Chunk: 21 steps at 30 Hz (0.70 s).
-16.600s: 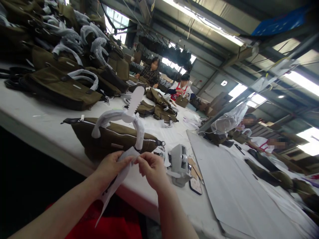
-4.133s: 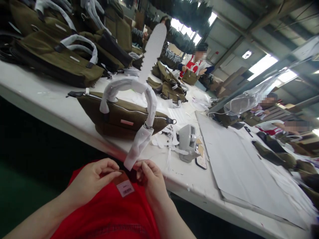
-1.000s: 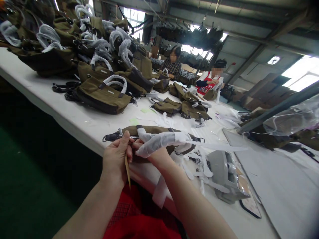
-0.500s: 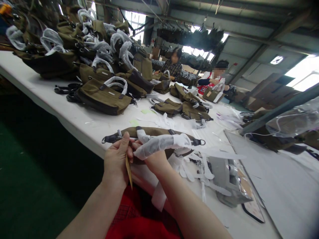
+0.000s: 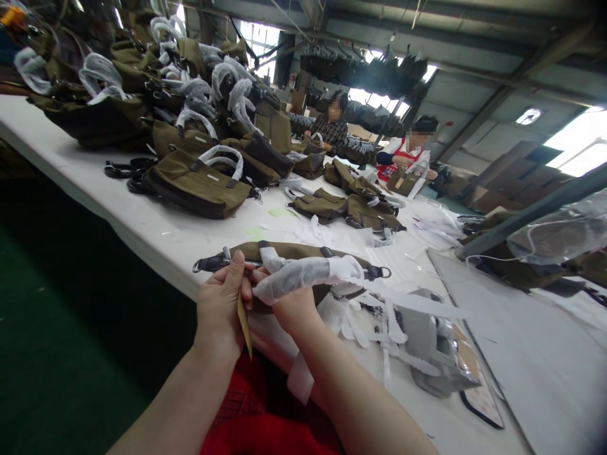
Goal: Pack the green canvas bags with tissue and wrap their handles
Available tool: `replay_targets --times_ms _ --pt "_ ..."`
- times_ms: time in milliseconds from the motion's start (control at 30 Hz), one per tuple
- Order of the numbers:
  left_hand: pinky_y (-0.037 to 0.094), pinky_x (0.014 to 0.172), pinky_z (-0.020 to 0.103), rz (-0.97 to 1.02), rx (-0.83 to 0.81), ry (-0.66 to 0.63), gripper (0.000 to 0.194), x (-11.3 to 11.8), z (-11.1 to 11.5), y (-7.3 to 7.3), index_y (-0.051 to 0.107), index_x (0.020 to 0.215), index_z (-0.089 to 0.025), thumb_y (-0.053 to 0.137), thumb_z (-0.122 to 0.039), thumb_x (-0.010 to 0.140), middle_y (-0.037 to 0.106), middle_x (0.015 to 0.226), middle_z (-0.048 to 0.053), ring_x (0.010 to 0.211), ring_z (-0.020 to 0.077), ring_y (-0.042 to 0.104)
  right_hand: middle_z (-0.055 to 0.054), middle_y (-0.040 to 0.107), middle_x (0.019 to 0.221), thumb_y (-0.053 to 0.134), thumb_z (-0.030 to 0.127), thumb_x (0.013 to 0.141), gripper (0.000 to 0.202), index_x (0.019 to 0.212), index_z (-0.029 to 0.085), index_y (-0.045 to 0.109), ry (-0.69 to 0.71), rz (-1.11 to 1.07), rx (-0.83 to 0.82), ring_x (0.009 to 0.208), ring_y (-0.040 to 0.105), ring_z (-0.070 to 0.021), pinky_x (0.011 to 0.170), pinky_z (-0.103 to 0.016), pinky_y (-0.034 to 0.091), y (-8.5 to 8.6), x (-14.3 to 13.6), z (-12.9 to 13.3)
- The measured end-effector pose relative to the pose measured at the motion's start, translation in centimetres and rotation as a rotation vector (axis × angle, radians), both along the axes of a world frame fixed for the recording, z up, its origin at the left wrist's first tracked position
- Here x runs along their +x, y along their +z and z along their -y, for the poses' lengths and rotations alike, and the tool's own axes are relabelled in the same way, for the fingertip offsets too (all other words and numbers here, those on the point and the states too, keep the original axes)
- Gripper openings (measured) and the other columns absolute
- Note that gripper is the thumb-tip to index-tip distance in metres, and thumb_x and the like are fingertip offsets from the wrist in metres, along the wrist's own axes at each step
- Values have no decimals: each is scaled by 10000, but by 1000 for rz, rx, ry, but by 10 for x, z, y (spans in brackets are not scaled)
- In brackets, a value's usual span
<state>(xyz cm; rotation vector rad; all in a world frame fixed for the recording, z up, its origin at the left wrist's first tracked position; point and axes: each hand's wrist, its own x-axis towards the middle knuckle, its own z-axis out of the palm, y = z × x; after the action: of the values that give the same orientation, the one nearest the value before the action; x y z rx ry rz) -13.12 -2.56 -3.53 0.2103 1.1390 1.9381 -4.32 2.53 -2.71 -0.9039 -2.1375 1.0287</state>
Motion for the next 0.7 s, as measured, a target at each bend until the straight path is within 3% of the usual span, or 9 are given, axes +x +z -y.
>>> replay_targets --times_ms 200,367,533,700 --pt "297 350 182 -55 -27 40 481 3 -3 3 562 551 -160 826 -560 595 441 362 -73 320 56 380 -45 707 891 543 88 853 174 776 194 658 78 -10 32 919 604 -208 846 -287 485 -1 0 -4" --pt "303 360 179 -91 -12 -2 483 0 -6 0 521 498 -165 814 -522 637 457 387 -60 336 53 381 -53 717 929 536 91 836 184 786 193 680 28 -26 6 974 613 -229 857 -312 505 -2 0 -5" --pt "346 357 178 -208 24 91 344 -1 -8 -7 591 671 -186 788 -465 711 486 410 -82 337 72 412 -57 703 888 531 79 831 180 761 192 653 7 -31 -16 946 614 -220 821 -290 510 -4 -2 -6" --pt "387 394 173 -405 20 141 309 -1 -1 -14 610 697 -185 707 -455 815 526 455 -60 384 78 456 -50 681 833 511 99 857 187 735 198 611 14 -12 -9 887 608 -209 791 -289 508 -5 -4 -6"
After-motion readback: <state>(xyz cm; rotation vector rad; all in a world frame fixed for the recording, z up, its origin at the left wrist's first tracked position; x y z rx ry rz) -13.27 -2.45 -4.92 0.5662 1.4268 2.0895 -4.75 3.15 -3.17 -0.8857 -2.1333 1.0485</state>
